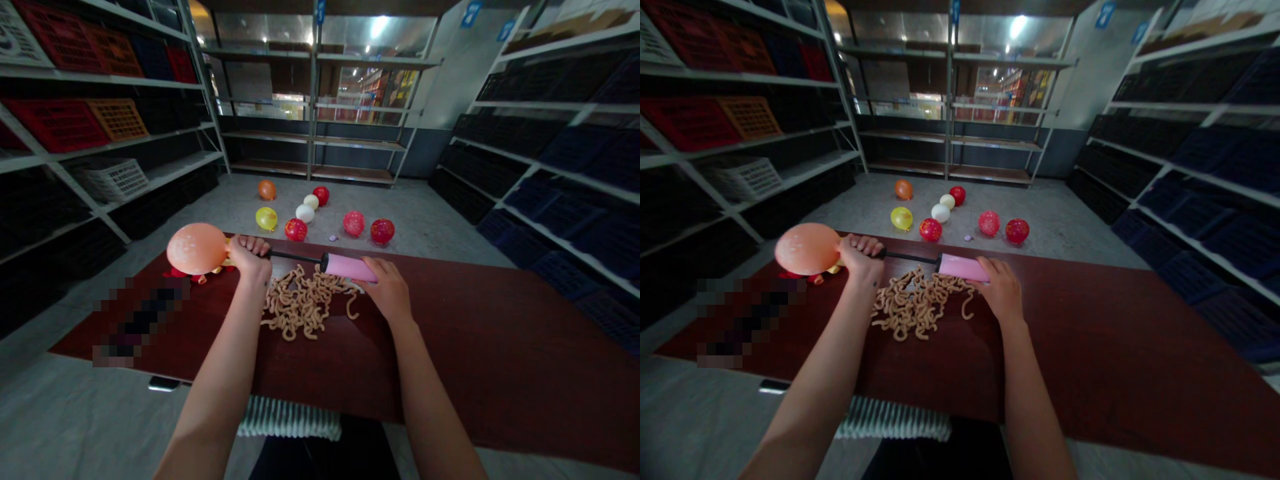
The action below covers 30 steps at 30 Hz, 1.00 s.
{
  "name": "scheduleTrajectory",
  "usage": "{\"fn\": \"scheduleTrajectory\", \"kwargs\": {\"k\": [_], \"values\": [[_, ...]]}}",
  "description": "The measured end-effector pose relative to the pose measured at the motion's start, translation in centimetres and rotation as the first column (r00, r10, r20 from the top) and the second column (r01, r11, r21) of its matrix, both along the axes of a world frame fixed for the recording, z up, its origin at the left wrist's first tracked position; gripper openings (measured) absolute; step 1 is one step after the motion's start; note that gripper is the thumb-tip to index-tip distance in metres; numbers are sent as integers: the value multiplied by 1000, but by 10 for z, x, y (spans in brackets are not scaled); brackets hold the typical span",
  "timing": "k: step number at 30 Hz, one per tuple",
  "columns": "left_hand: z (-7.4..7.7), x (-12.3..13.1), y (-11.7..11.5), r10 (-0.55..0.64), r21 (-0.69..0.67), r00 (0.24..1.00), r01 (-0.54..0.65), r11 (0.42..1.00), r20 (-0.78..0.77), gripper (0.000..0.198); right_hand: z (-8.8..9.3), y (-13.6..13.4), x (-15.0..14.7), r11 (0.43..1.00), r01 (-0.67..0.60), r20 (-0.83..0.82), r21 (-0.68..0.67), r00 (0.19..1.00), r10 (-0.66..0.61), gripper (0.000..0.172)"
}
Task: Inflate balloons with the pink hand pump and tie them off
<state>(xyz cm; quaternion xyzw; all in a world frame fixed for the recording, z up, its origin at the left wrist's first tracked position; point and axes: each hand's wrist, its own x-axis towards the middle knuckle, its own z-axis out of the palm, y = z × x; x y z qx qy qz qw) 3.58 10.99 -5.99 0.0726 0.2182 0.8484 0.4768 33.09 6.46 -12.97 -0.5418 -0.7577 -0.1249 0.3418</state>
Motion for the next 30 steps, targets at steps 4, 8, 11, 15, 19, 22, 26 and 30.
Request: {"fn": "scheduleTrajectory", "kwargs": {"k": [4,8,11,15,19,22,26,30], "values": [[14,-2,-9,-6,37,1000,7,999,-26,34,2,-2,2,1000,-13,-36,-3,999,13,45],[26,2,-21,-4,94,999,9,996,-54,35,2,-3,-1,999,-40,-86,18,995,42,46],[31,2,-28,21,125,996,-10,992,-85,37,2,-4,-5,998,-49,-99,25,994,51,48],[35,-1,-35,23,201,995,-4,980,-94,39,4,-8,-12,997,-63,-110,49,992,68,49],[36,6,-38,5,227,994,21,974,-110,40,8,-15,-26,997,-77,-112,32,990,80,46],[33,19,-37,-15,203,992,40,978,-123,41,9,-19,-39,996,-89,-124,12,988,89,47],[23,45,-37,-71,161,987,95,982,-146,42,6,-23,-53,995,-98,-155,-5,983,95,51],[12,65,-36,-94,118,981,115,986,-168,44,2,-23,-59,995,-97,-190,-35,978,88,50]]}}
